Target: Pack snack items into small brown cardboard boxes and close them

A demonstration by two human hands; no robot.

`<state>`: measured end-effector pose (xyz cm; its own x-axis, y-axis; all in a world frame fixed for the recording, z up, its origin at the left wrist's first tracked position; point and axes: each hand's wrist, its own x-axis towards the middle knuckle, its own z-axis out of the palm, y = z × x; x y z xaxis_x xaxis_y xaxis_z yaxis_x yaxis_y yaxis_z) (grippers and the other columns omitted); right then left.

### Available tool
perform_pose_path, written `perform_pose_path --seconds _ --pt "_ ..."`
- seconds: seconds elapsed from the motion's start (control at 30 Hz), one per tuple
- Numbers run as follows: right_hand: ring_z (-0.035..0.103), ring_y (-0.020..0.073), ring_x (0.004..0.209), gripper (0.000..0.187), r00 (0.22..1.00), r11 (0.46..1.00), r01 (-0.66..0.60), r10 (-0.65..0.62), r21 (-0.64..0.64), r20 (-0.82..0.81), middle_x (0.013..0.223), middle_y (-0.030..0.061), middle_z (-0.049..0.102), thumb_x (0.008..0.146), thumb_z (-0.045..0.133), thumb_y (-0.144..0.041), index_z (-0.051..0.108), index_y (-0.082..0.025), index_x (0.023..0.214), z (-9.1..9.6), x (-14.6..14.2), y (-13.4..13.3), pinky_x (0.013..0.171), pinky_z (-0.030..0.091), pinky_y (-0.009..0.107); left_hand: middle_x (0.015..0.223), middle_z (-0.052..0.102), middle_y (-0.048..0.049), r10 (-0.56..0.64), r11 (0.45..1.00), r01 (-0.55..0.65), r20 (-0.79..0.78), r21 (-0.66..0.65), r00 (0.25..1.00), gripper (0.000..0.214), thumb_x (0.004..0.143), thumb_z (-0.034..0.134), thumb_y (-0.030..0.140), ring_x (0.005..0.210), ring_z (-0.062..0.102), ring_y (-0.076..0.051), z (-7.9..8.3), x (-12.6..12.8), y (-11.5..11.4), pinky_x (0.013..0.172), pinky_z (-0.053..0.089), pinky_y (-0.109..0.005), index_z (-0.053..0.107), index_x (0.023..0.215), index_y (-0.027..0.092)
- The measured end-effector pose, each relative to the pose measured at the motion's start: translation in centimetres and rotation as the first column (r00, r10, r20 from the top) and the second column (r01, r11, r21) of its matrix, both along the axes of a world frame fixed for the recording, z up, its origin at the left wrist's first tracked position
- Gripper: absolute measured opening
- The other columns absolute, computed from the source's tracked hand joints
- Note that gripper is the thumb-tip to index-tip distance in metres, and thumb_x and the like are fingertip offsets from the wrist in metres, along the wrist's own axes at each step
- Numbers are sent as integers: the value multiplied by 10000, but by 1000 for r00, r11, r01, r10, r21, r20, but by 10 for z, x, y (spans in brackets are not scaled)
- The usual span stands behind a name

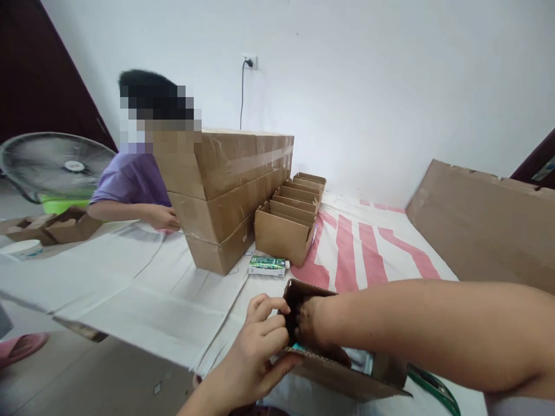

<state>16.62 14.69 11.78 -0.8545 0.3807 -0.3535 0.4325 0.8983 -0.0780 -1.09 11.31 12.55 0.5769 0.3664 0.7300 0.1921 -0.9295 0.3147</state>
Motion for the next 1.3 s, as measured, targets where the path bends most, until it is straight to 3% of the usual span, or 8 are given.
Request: perform_pose_path --seconds 0.1,0.2,0.43,0.53,0.7,0.9,1.13,1.3 --pt "589 359 994 377 968 991 -70 40 111 246 840 75 694 390 897 -383 633 -256 627 25 3 -13 966 454 511 698 580 -9 -31 999 30 -14 -11 999 203 844 615 233 959 544 -239 1 3 -2 848 363 -416 480 698 192" --pt "614 286 858 557 920 986 -85 21 146 391 936 114 696 469 860 -394 656 -158 931 58 9 -29 814 514 398 706 572 -13 -73 997 73 -13 -22 997 214 855 608 230 952 532 -227 2 4 -3 835 403 -384 476 689 195" --pt "579 237 783 384 949 918 314 -304 243 -80 908 103 635 620 674 -178 561 -140 985 108 43 -65 706 470 355 700 558 -5 -38 999 39 -56 10 998 240 861 615 237 950 524 -221 8 -3 -1 848 419 -370 474 672 195" --pt "599 244 854 432 786 812 557 -448 175 -425 993 106 635 696 666 -256 520 -161 1092 111 63 -77 724 474 349 708 573 -3 30 996 -26 -49 84 998 233 868 624 256 936 533 -214 13 -12 2 853 412 -373 507 675 197" --pt "649 280 937 652 261 559 805 -635 -198 -727 1063 88 642 647 781 -420 463 -223 1182 90 86 -82 712 532 351 802 629 -8 209 967 -205 -10 151 978 182 857 640 222 1010 560 -228 13 -31 15 923 388 -413 559 695 209" --pt "683 295 907 715 -219 454 557 -728 -696 -650 1038 96 683 567 858 -448 430 -233 1097 47 84 -69 603 583 353 1014 657 -59 320 947 -320 -49 16 946 75 853 576 141 1292 467 -299 -4 -39 41 998 423 -496 584 856 216" --pt "681 339 980 680 -369 465 421 -697 -779 -615 1071 130 729 517 902 -375 597 -168 1088 45 84 -51 812 577 458 1259 608 -136 291 951 -274 124 -140 949 312 839 644 289 1296 487 -318 -6 -32 43 1027 431 -539 560 1131 218" --pt "706 311 945 523 -415 495 228 -730 -839 -543 1054 98 749 640 836 -389 668 -170 1085 82 78 -35 763 592 391 1288 593 -137 171 903 -48 254 -427 952 343 877 584 421 1232 540 -290 42 -20 62 1033 435 -487 562 1153 218"
